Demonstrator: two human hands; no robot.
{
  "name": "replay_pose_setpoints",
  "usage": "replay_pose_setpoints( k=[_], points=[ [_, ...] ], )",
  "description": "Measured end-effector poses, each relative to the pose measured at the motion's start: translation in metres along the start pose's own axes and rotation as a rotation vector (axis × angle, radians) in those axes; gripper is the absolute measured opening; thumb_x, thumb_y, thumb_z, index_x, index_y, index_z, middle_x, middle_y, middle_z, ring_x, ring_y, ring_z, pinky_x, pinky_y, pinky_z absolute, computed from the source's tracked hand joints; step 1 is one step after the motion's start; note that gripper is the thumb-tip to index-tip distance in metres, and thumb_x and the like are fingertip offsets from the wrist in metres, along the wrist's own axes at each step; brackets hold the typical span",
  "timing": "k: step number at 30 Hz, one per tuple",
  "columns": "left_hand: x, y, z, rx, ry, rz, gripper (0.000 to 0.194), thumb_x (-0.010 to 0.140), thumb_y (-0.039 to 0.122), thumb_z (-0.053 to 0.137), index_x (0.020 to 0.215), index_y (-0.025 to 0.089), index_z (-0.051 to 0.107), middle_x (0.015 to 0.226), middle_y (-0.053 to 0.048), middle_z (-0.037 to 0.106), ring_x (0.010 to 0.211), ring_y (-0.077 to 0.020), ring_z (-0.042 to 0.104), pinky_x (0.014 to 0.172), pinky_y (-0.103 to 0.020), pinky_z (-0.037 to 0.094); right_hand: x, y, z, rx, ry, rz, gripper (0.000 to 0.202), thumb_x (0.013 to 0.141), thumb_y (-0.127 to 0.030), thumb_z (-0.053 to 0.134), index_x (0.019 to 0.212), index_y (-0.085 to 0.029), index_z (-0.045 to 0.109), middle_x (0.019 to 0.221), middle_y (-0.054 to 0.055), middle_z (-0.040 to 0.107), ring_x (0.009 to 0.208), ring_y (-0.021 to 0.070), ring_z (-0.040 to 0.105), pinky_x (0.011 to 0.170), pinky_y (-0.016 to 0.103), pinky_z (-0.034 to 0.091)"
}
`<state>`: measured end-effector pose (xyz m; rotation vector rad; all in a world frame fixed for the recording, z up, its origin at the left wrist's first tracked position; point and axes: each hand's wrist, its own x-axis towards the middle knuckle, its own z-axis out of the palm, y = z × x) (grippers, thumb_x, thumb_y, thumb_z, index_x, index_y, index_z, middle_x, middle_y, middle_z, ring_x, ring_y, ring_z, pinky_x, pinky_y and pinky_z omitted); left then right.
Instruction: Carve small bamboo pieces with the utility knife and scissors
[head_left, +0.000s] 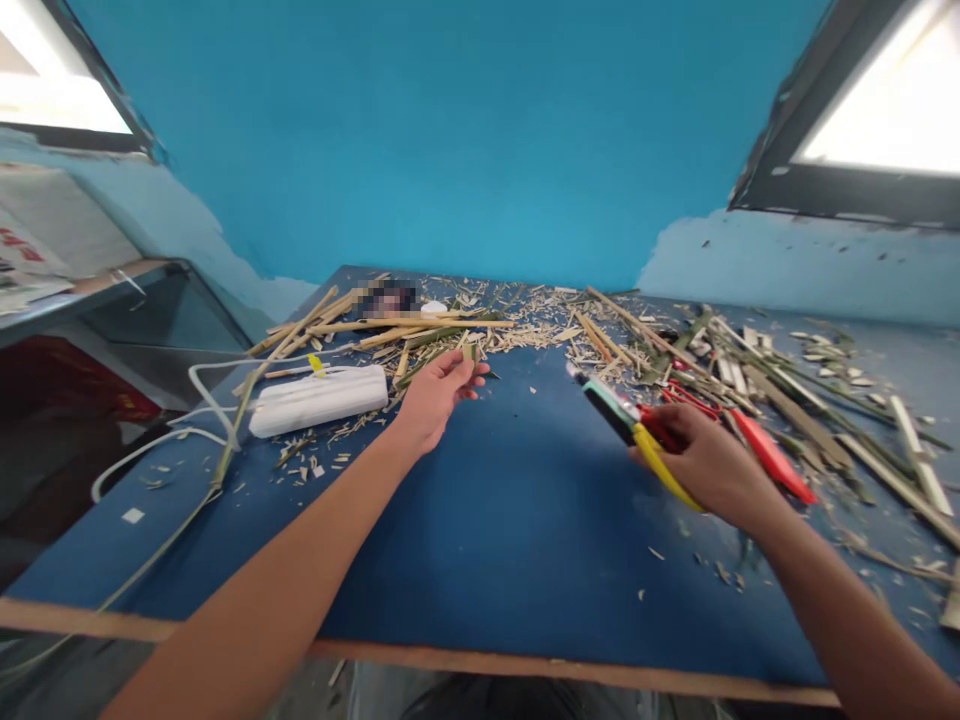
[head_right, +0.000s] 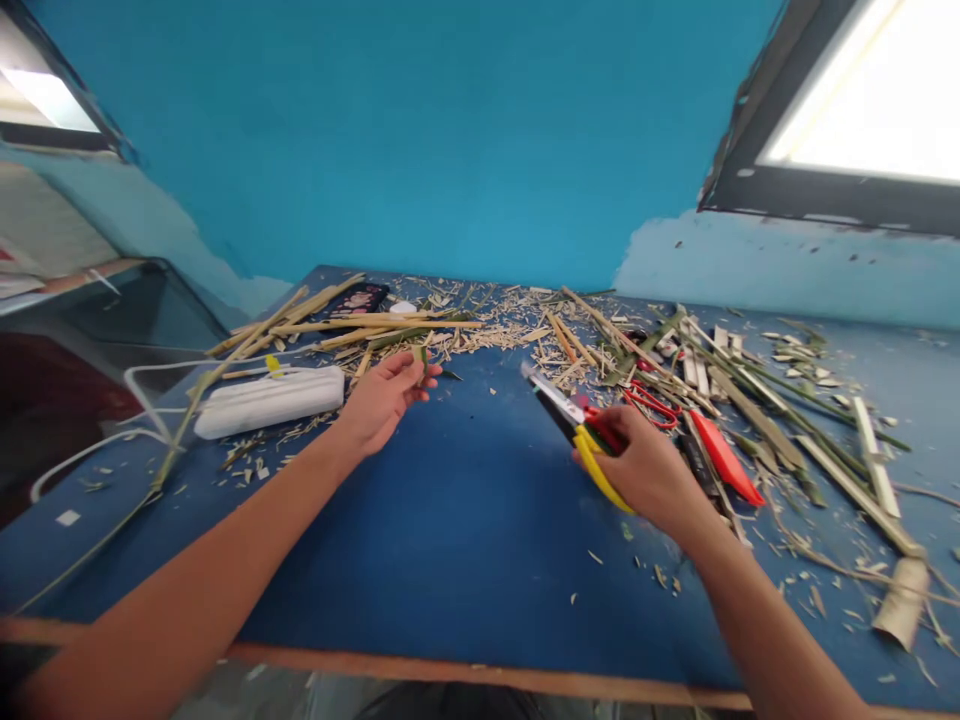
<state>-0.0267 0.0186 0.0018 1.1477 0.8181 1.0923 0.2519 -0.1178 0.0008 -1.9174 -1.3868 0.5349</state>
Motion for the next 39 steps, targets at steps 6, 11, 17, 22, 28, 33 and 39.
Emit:
replay_pose_setpoints(
  k=[6,11,17,22,28,33,39],
  points=[
    [-0.006,-0.002,0.004,-0.087,-0.090,-0.072,0.020,0.075,0.026,0.063,0.091,0.015,0.061,0.096,-0.008,0.064,0.087,-0.0156,0.059,0.078,-0.030,0.044,0.006,0.016,0.014,-0.269,-0.038,-0.034,0.037,0.062,-0.035,0.066,0.096,-0.022,0.057,0.091,0.007,0.069,0.081,0.0246,0.064,0.075,0.036,0.049],
    [-0.006,-0.007,0.005,-0.112,-0.090,-0.075,0.021,0.073,0.028,0.065,0.089,0.015,0.062,0.095,-0.007,0.064,0.082,-0.0132,0.056,0.073,-0.027,0.042,0.013,0.007,0.008,-0.268,0.064,0.003,0.039,0.060,-0.036,0.069,0.094,-0.021,0.057,0.089,0.007,0.068,0.079,0.0246,0.064,0.070,0.035,0.049],
    [-0.011,-0.003,0.008,-0.022,-0.009,-0.031,0.019,0.068,0.025,0.068,0.083,0.016,0.062,0.066,0.002,0.055,0.056,-0.0055,0.046,0.052,-0.019,0.035,0.009,-0.023,0.018,0.079,0.075,0.012,0.039,0.058,-0.034,0.071,0.089,-0.022,0.051,0.081,0.003,0.064,0.073,0.0206,0.062,0.065,0.033,0.050],
    [-0.016,0.004,0.009,-0.075,-0.136,-0.060,0.019,0.077,0.028,0.055,0.088,0.014,0.060,0.069,-0.003,0.061,0.054,-0.0096,0.051,0.047,-0.022,0.036,0.002,-0.045,0.044,0.152,-0.004,-0.009,0.037,0.059,-0.031,0.071,0.087,-0.024,0.048,0.079,0.002,0.063,0.072,0.0200,0.061,0.066,0.033,0.050],
    [-0.017,0.001,0.013,-0.017,-0.140,0.011,0.024,0.071,0.029,0.066,0.086,0.015,0.054,0.078,-0.004,0.064,0.062,-0.0110,0.057,0.055,-0.023,0.045,0.008,-0.059,0.063,0.190,-0.045,0.022,0.040,0.059,-0.037,0.069,0.088,-0.023,0.046,0.083,0.004,0.063,0.076,0.0209,0.061,0.067,0.033,0.048],
    [-0.014,0.001,0.015,-0.052,-0.001,0.128,0.041,0.069,0.025,0.068,0.102,0.017,0.045,0.080,-0.003,0.066,0.065,-0.0131,0.060,0.057,-0.025,0.047,0.014,-0.069,0.069,0.056,-0.054,0.037,0.041,0.062,-0.043,0.067,0.091,-0.021,0.049,0.086,0.007,0.065,0.076,0.0228,0.062,0.065,0.033,0.047],
    [-0.016,0.005,0.014,-0.070,-0.010,0.124,0.027,0.070,0.024,0.067,0.093,0.014,0.055,0.081,-0.004,0.067,0.066,-0.0108,0.059,0.057,-0.022,0.045,0.025,-0.063,0.084,-0.179,-0.102,-0.023,0.048,0.068,-0.037,0.063,0.109,-0.019,0.048,0.095,0.010,0.065,0.079,0.0230,0.062,0.063,0.030,0.044]
  ],
)
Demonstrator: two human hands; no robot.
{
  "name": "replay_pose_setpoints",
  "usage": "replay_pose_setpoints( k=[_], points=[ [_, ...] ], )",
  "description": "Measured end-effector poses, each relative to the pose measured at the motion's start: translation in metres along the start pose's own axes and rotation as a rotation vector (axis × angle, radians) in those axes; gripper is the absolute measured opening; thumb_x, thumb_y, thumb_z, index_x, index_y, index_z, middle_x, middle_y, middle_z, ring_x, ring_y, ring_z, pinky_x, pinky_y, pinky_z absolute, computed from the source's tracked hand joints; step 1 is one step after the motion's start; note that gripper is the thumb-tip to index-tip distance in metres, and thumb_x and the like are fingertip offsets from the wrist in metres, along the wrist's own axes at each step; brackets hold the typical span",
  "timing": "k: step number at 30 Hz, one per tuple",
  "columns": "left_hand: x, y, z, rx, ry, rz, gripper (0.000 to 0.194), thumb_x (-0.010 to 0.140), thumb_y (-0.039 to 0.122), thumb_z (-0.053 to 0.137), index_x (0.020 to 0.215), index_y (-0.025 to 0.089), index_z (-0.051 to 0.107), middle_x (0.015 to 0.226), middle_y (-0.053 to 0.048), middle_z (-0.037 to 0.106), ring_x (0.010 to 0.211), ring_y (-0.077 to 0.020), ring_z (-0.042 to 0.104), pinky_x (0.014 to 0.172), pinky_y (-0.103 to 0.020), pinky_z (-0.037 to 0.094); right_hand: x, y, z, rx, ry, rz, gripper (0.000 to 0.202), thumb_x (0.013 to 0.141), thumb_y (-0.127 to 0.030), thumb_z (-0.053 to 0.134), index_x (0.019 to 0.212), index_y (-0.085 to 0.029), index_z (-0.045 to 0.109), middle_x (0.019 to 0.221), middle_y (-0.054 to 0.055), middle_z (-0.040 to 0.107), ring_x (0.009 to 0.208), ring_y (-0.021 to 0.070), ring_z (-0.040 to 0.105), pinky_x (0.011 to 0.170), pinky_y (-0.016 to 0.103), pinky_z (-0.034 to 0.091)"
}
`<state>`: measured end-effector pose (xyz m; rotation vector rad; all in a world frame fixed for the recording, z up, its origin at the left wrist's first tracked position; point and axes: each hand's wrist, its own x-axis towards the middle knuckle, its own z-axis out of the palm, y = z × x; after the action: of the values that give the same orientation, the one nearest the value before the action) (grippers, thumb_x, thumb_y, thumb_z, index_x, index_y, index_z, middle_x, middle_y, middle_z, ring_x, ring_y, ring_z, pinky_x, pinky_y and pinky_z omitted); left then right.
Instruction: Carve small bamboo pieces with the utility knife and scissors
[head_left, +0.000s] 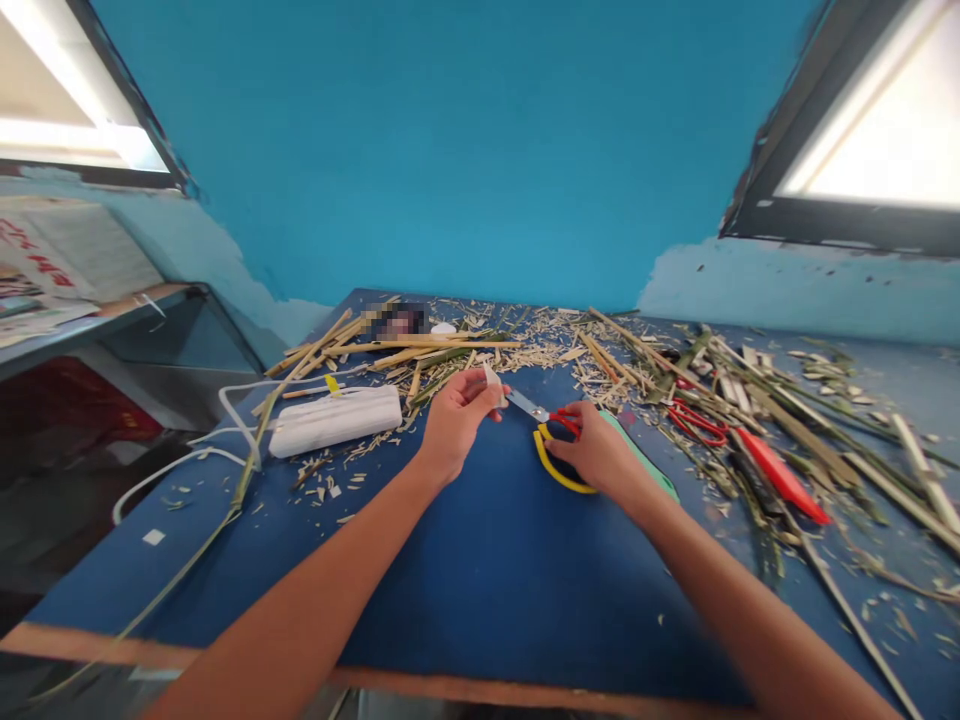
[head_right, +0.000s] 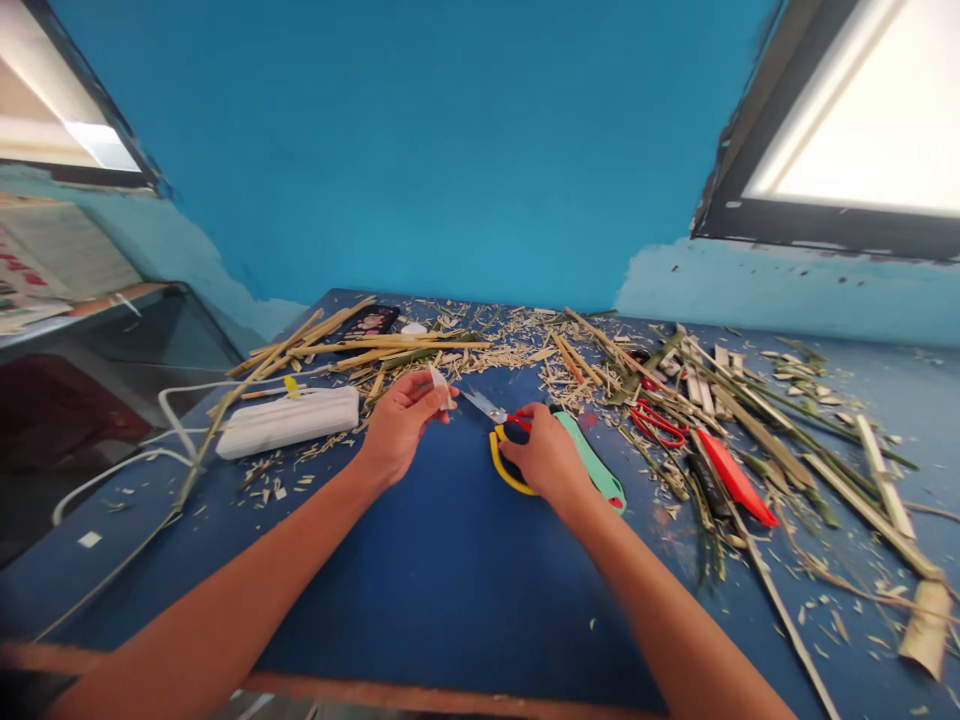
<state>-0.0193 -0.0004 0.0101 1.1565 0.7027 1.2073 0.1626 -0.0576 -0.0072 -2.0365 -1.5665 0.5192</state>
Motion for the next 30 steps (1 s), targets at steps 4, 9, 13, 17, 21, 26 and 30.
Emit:
replay_pose_setpoints(
  k=[4,9,13,17,21,26,30],
  points=[
    [-0.004,0.001,0.001,-0.018,-0.096,-0.057,0.021,0.072,0.026,0.066,0.086,0.015,0.054,0.082,-0.005,0.067,0.068,-0.0118,0.060,0.059,-0.024,0.046,0.018,0.017,-0.003,-0.125,0.051,-0.022,0.047,0.067,-0.036,0.064,0.110,-0.020,0.050,0.095,0.008,0.066,0.082,0.0224,0.062,0.065,0.029,0.043],
    [-0.008,0.004,0.003,-0.104,-0.203,-0.103,0.020,0.073,0.025,0.066,0.081,0.016,0.051,0.086,-0.005,0.067,0.082,-0.0161,0.063,0.069,-0.029,0.050,0.035,0.033,-0.020,-0.186,0.084,0.008,0.042,0.069,-0.038,0.061,0.105,-0.018,0.056,0.098,0.010,0.065,0.087,0.0247,0.061,0.070,0.032,0.043],
    [-0.009,0.004,0.004,-0.140,-0.241,-0.138,0.019,0.074,0.024,0.065,0.083,0.015,0.052,0.087,-0.005,0.066,0.083,-0.0169,0.063,0.073,-0.032,0.051,0.034,0.034,-0.034,-0.223,0.072,-0.012,0.039,0.067,-0.037,0.062,0.101,-0.018,0.059,0.092,0.009,0.065,0.085,0.0243,0.060,0.068,0.031,0.042],
    [-0.008,0.002,0.004,-0.108,-0.188,-0.164,0.021,0.073,0.025,0.065,0.085,0.015,0.051,0.083,-0.006,0.066,0.072,-0.0155,0.063,0.060,-0.026,0.048,0.026,0.047,-0.055,-0.232,0.109,-0.061,0.032,0.072,-0.042,0.055,0.094,-0.020,0.061,0.087,0.006,0.065,0.080,0.0225,0.060,0.065,0.030,0.042],
    [-0.006,0.000,0.004,-0.094,-0.137,-0.168,0.023,0.070,0.025,0.066,0.083,0.015,0.049,0.077,-0.005,0.066,0.061,-0.0109,0.059,0.051,-0.022,0.042,0.017,0.083,-0.078,-0.226,0.070,0.031,0.026,0.068,-0.034,0.059,0.089,-0.019,0.062,0.079,0.005,0.064,0.074,0.0218,0.060,0.061,0.030,0.043],
    [-0.007,0.000,0.004,-0.125,-0.130,-0.189,0.027,0.069,0.027,0.068,0.078,0.017,0.045,0.072,-0.001,0.062,0.064,-0.0130,0.061,0.053,-0.024,0.045,0.002,0.119,-0.088,0.038,-0.075,0.053,0.042,0.061,-0.033,0.066,0.100,-0.021,0.055,0.080,0.003,0.065,0.069,0.0204,0.062,0.055,0.030,0.047],
    [-0.007,-0.001,0.003,-0.111,-0.146,-0.217,0.029,0.073,0.030,0.064,0.075,0.018,0.038,0.076,-0.003,0.064,0.051,-0.0085,0.054,0.042,-0.020,0.036,-0.003,0.121,-0.082,-0.056,-0.045,0.066,0.050,0.058,-0.029,0.067,0.106,-0.020,0.055,0.084,0.004,0.065,0.069,0.0203,0.061,0.056,0.029,0.046]
  ],
)
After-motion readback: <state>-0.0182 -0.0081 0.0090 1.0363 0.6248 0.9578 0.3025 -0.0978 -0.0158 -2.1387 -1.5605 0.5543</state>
